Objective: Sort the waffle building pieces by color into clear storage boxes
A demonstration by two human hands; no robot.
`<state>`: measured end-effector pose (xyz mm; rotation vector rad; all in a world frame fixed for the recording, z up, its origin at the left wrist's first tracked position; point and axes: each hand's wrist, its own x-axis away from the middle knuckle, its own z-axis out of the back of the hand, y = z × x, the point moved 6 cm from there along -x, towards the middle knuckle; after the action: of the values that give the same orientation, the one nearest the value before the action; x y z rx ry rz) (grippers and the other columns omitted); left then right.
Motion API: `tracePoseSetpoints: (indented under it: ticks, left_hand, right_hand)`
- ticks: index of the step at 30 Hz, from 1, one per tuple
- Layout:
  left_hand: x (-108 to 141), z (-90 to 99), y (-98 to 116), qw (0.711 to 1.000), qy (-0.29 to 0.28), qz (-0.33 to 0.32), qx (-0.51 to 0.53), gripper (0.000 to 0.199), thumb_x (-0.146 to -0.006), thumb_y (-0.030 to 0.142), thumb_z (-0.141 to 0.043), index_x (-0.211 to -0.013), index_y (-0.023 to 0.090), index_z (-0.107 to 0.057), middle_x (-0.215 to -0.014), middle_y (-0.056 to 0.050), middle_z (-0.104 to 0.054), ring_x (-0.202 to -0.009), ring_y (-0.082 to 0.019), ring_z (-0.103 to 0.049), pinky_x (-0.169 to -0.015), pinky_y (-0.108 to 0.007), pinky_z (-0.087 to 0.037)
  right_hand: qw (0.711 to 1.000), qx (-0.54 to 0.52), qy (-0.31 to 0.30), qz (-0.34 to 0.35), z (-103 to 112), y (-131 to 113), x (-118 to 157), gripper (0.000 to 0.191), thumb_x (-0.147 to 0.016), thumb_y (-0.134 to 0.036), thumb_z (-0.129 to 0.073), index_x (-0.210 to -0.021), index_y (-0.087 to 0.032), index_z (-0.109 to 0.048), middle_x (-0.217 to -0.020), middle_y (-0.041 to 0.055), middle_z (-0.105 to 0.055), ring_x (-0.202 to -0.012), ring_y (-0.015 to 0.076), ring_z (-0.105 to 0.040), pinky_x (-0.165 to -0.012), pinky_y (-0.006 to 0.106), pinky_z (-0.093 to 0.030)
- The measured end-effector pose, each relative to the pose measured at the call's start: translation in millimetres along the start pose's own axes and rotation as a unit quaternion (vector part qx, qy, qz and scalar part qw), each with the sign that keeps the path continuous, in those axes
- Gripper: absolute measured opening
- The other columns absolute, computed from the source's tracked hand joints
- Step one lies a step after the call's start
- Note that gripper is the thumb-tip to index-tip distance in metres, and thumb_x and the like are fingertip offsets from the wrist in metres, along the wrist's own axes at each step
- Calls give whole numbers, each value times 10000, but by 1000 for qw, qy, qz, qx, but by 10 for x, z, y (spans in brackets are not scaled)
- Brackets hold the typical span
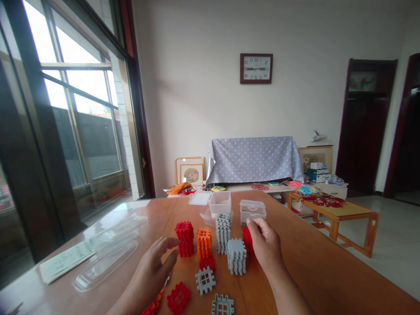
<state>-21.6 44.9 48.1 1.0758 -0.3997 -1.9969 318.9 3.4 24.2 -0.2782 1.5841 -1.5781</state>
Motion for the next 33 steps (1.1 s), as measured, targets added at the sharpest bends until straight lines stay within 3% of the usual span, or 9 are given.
tracePoseSetpoints:
  ticks: [5,10,12,15,18,22,25,29,33]
  left_hand:
    - [-30,246,-264,978,68,134,145,247,-886,417,-587,-947,190,-666,-845,-24,-693,-758,-172,-614,-674,-257,-458]
    - [-7,332,-364,955,97,183,212,246,-832,410,-644,-908,176,-657,-803,-12,-673,-740,-157,-599,-649,-243,-430]
    - [13,354,-399,946,97,203,235,246,-823,407,-644,-902,174,-651,-843,-29,-698,-758,-162,-617,-670,-251,-438]
    - [40,425,-451,930,104,226,270,259,-836,423,-629,-924,179,-638,-916,-51,-725,-806,-168,-632,-705,-258,-438]
    - [50,515,-496,920,128,229,291,247,-829,422,-636,-898,185,-621,-913,-52,-724,-796,-159,-619,-709,-256,-426]
    - [52,546,-550,914,143,235,300,249,-802,421,-664,-865,187,-609,-869,-46,-709,-767,-154,-600,-699,-253,-418]
    - [55,522,-577,911,138,243,304,258,-800,432,-664,-863,188,-609,-857,-47,-707,-763,-154,-597,-692,-249,-416]
    - [47,472,-607,920,126,239,285,264,-823,443,-620,-875,185,-605,-883,-60,-707,-773,-163,-614,-681,-247,-423]
    - [26,335,-653,966,47,217,134,206,-864,353,-510,-939,184,-602,-926,-69,-701,-807,-182,-635,-685,-261,-444]
  right_hand:
    - [963,4,-201,180,-597,-645,747,324,-985,-443,-508,-742,-235,-556,-654,-29,-508,-634,152,-477,-615,266,-383]
    - [858,92,-411,293,-1235,-856,1520,175,-940,-389,-604,-920,-245,-701,-878,29,-695,-840,202,-636,-777,311,-457]
    - [808,125,-471,332,-1470,-872,1778,277,-857,-458,-707,-1063,-274,-714,-1045,54,-727,-979,268,-653,-880,382,-476]
    - [732,154,-545,379,-1794,-893,2128,473,-861,-542,-686,-1276,-321,-637,-1402,91,-611,-1308,382,-517,-1077,531,-399]
    - [693,151,-573,411,-2072,-962,2374,432,-955,-440,-571,-1373,-329,-563,-1560,97,-449,-1448,365,-366,-1166,568,-305]
    - [685,158,-583,408,-2347,-1028,2496,492,-912,-420,-602,-1381,-278,-561,-1502,119,-487,-1405,357,-404,-1178,586,-285]
    - [695,170,-586,380,-2364,-1007,2443,449,-892,-450,-627,-1307,-280,-621,-1423,91,-568,-1319,347,-492,-1182,598,-266]
    - [710,187,-574,363,-2079,-939,2243,386,-880,-500,-664,-1193,-274,-690,-1347,85,-630,-1337,338,-484,-1200,585,-215]
    - [756,188,-539,322,-1699,-873,1960,169,-846,-422,-729,-945,-287,-747,-1126,19,-718,-1214,284,-571,-1170,539,-251]
